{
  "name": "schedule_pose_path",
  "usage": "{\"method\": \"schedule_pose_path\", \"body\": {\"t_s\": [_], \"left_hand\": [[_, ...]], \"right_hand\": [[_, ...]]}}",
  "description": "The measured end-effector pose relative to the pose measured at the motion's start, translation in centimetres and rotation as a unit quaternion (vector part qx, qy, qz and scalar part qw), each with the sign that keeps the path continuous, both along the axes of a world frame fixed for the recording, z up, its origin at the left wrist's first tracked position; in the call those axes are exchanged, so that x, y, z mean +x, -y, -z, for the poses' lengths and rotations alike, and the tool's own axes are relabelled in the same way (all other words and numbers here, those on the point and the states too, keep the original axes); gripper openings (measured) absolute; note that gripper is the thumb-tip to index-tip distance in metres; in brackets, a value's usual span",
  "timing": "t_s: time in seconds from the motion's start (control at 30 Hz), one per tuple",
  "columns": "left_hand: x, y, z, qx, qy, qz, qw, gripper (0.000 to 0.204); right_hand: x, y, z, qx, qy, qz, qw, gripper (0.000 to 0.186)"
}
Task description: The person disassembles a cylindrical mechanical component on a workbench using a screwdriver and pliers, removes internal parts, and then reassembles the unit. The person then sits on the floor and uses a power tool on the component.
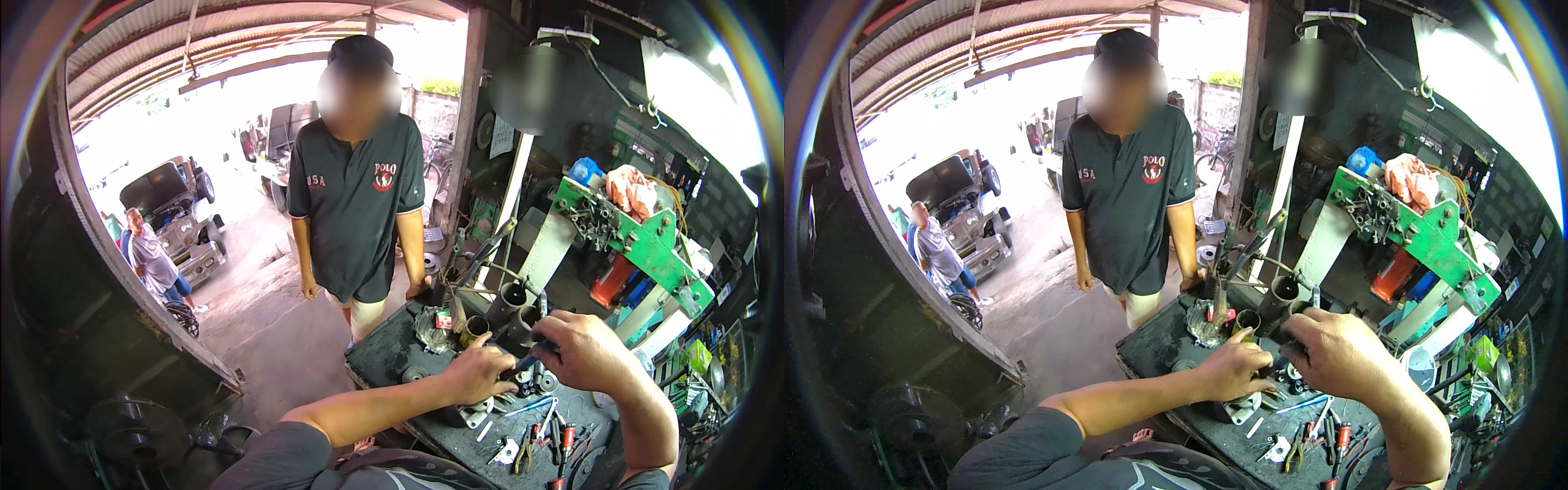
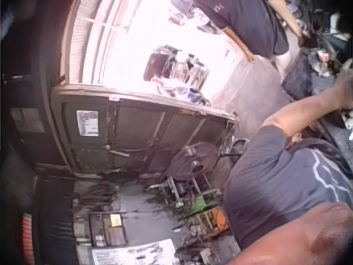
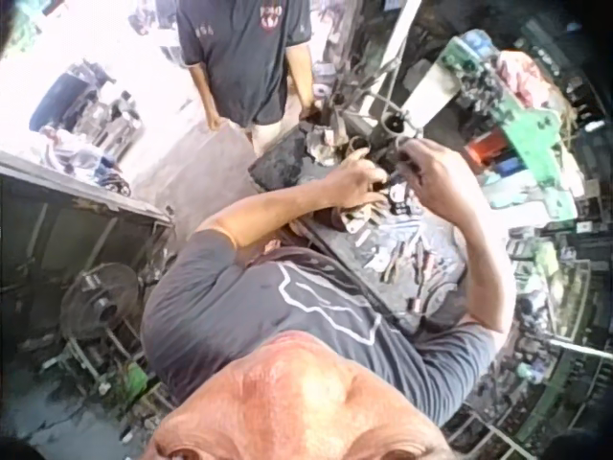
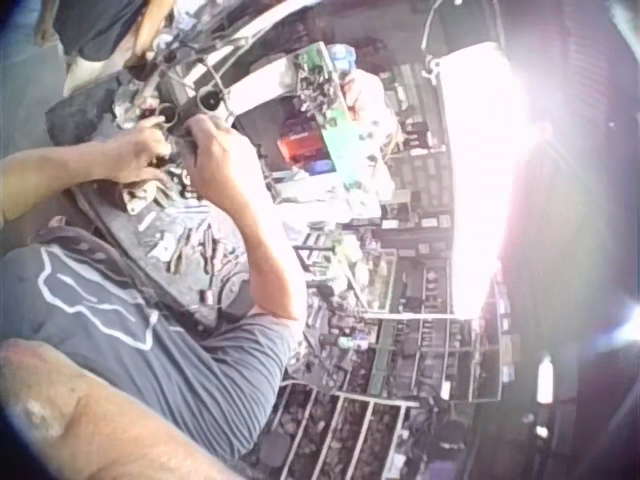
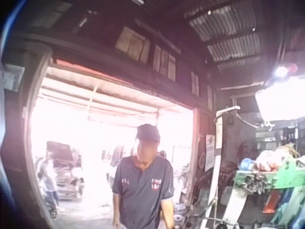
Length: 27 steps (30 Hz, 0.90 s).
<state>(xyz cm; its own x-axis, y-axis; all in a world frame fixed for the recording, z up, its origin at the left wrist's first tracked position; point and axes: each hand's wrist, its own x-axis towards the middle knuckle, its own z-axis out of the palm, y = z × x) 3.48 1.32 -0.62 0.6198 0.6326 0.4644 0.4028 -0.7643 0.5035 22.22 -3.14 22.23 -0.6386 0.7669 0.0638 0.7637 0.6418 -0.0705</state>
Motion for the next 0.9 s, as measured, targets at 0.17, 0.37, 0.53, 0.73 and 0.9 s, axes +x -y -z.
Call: {"method": "schedule_pose_path", "body": {"t_s": [0.17,0.37,0.53,0.73,0.9], "left_hand": [[-0.4,-0.2,1.3,-0.013,0.001,0.051,0.999,0.034],[-0.9,-1.8,0.6,0.007,0.02,0.083,0.996,0.025],[-1.9,-2.0,-2.9,-0.272,0.074,0.172,0.944,0.028],[-2.3,-2.0,-4.1,-0.111,-0.002,0.179,0.978,0.024],[-1.7,-2.3,-3.3,-0.075,0.025,0.172,0.982,0.014]], "right_hand": [[0.2,-0.5,0.2,-0.013,-0.018,-0.022,1.0,0.051],[1.0,-0.5,1.5,0.04,0.014,0.042,0.998,0.031],[1.8,-1.5,2.5,-0.019,-0.066,-0.067,0.995,0.03],[2.0,-1.0,3.1,0.003,-0.107,-0.023,0.994,0.033],[2.2,-1.1,2.9,0.02,-0.11,-0.026,0.993,0.039]]}}
